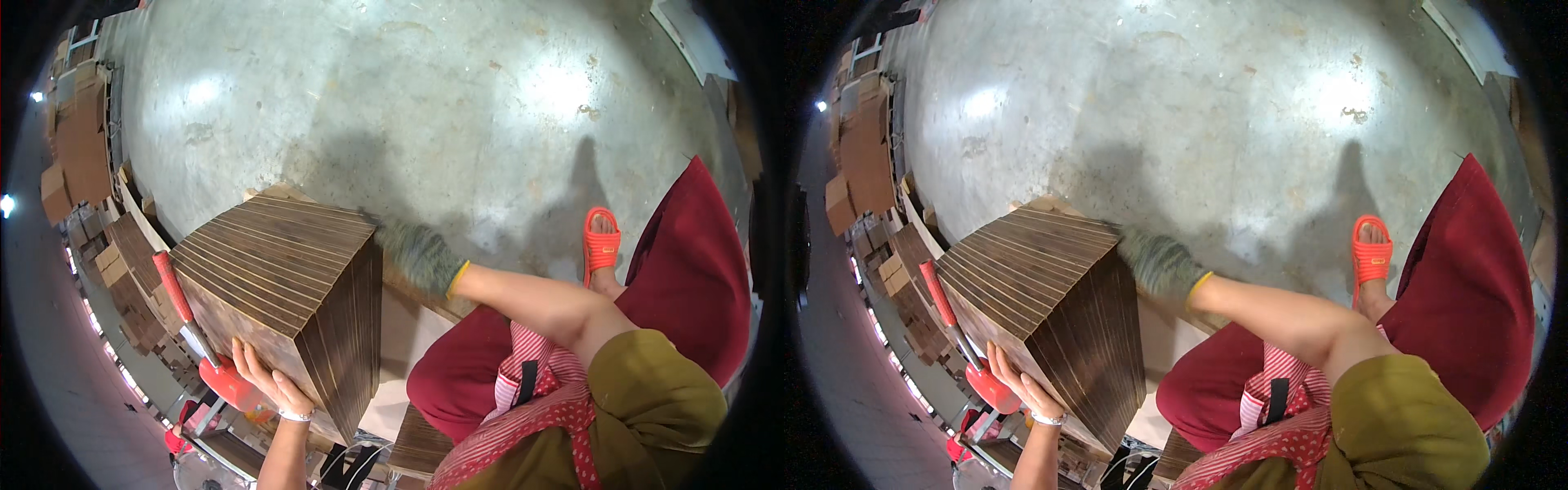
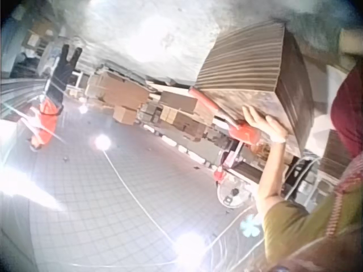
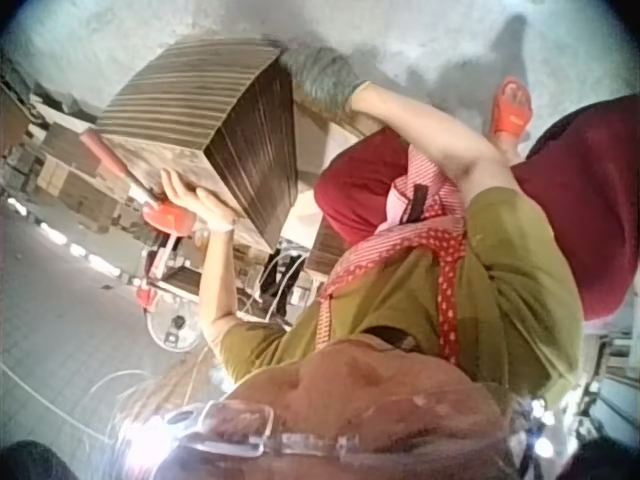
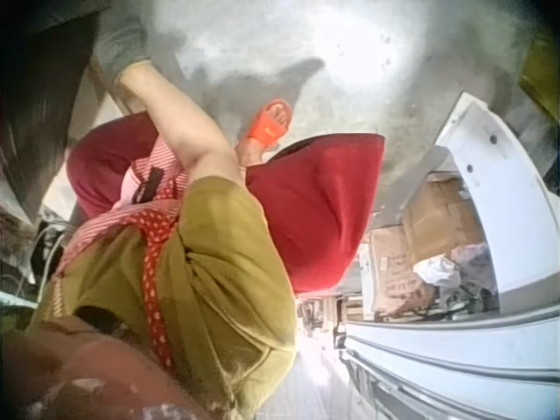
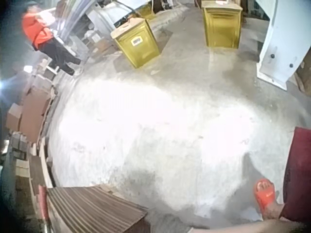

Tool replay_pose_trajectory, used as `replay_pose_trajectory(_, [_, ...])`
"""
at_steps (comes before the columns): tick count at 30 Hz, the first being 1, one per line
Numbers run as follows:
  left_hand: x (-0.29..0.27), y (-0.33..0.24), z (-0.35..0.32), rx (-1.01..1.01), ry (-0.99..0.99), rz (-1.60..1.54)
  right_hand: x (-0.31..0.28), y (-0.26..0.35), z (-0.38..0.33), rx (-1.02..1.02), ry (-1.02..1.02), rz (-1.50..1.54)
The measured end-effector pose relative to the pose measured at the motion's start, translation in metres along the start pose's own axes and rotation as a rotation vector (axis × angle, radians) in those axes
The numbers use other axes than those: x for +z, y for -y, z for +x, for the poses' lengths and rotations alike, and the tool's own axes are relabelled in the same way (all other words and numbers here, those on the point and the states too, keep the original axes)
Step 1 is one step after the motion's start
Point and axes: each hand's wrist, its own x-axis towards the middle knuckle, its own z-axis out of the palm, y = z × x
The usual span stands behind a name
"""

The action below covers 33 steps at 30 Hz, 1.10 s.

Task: The person taps a wooden box with a mallet, uses a scraper on its edges, and then wipes down wooden components with a cloth and liquid from a bottle.

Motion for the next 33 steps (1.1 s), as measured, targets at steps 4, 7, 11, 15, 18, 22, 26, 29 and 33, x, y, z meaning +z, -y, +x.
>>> replay_pose_trajectory(4, [0.002, 0.003, 0.000, 0.000, -0.018, 0.001, -0.022, 0.013, 0.012, 0.161, -0.043, 0.063])
replay_pose_trajectory(7, [0.006, -0.002, 0.004, -0.005, -0.014, -0.003, -0.008, -0.030, 0.015, 0.405, 0.245, 0.104])
replay_pose_trajectory(11, [0.003, -0.001, 0.000, -0.003, -0.025, 0.012, -0.020, 0.010, 0.007, 0.219, 0.183, 0.265])
replay_pose_trajectory(15, [0.004, -0.002, 0.003, 0.005, -0.033, 0.009, 0.001, -0.013, 0.008, 0.285, 0.012, 0.168])
replay_pose_trajectory(18, [0.005, 0.000, 0.002, 0.009, -0.043, -0.006, -0.005, 0.010, 0.005, 0.375, 0.076, 0.238])
replay_pose_trajectory(22, [0.003, -0.004, 0.002, 0.007, -0.036, -0.024, -0.005, 0.000, 0.009, 0.307, 0.096, 0.183])
replay_pose_trajectory(26, [0.003, -0.002, 0.002, 0.013, -0.028, -0.037, -0.018, 0.040, 0.012, 0.245, 0.143, 0.107])
replay_pose_trajectory(29, [0.000, -0.006, 0.002, 0.016, -0.032, -0.050, -0.011, 0.044, -0.009, -0.317, -0.073, -0.305])
replay_pose_trajectory(33, [0.005, -0.002, 0.004, 0.037, -0.046, -0.054, -0.024, 0.057, 0.009, 0.277, -0.015, 0.174])
